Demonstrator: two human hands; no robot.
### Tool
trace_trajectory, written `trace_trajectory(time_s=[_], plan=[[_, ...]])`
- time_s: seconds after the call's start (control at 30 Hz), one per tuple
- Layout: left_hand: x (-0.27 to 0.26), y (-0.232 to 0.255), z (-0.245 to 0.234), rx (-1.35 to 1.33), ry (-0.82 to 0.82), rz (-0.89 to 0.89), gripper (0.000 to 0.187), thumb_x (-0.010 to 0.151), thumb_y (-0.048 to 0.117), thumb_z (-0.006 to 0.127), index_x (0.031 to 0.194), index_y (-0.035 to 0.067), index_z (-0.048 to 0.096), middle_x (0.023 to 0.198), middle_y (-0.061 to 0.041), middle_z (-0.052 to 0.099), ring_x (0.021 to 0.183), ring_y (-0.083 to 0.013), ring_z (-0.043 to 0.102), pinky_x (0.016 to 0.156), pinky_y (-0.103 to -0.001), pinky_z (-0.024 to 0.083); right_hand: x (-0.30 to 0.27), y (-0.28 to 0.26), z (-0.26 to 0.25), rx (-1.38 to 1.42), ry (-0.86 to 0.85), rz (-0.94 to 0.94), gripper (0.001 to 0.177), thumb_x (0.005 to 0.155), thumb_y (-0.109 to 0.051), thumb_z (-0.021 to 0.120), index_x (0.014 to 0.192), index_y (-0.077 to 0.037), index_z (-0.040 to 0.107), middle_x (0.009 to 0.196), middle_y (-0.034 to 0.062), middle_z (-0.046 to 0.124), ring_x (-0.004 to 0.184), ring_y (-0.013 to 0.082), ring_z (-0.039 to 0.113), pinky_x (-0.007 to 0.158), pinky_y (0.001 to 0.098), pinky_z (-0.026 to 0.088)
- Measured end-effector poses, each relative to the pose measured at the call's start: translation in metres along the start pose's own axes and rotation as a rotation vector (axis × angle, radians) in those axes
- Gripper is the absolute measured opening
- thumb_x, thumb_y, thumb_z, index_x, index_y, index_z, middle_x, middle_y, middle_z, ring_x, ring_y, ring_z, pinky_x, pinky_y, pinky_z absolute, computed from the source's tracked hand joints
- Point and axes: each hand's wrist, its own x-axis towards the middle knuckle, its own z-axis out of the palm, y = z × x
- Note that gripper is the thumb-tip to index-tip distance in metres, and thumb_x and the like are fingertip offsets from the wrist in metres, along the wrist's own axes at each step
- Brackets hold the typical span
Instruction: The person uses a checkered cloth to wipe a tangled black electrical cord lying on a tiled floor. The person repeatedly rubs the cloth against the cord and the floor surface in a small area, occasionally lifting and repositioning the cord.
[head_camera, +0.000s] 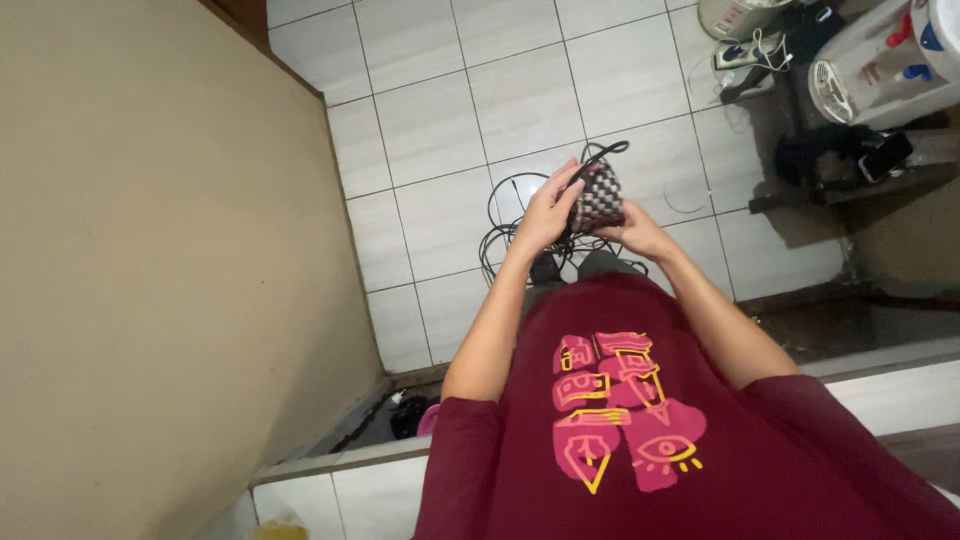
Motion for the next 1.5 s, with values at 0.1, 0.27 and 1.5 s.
trace_trajectory(time_s=[0.1, 0.27, 1.5], plan=[[0.0, 0.004, -0.001, 0.062, 0.071, 0.038, 0.036, 0.105, 0.016, 0.06, 0.14, 0.005, 0.062, 0.157, -0.018, 0.05, 0.144, -0.0242, 0.049, 0.115, -0.033, 0.041, 0.006, -0.019, 0.018, -0.166, 0.085, -0.178, 0.043, 0.087, 0.005, 0.072, 0.127, -0.003, 0.061, 0.122, 0.0056, 0.067, 0.11, 0.0153, 0.065, 0.095, 0.0317, 0.054], [-0.011, 0.024, -0.012, -0.231, 0.064, -0.092, 0.033, 0.105, 0.014, 0.056, 0.136, 0.006, 0.067, 0.129, -0.009, 0.07, 0.115, -0.0141, 0.064, 0.1, -0.029, 0.051, 0.02, -0.035, 0.022, -0.456, -0.011, -0.436, 0.045, 0.079, 0.0, 0.078, 0.123, 0.0, 0.067, 0.126, 0.0119, 0.068, 0.118, 0.0206, 0.061, 0.101, 0.035, 0.049], [-0.054, -0.048, 0.024, -0.09, -0.265, -0.244, 0.024, 0.109, 0.025, 0.056, 0.103, 0.005, 0.065, 0.08, 0.003, 0.054, 0.073, -0.0074, 0.047, 0.065, -0.026, 0.04, 0.025, -0.051, -0.031, 1.054, 0.401, -0.052, 0.021, 0.107, -0.037, 0.065, 0.106, -0.016, 0.066, 0.089, -0.0006, 0.068, 0.077, 0.013, 0.065, 0.072, 0.0305, 0.056]])
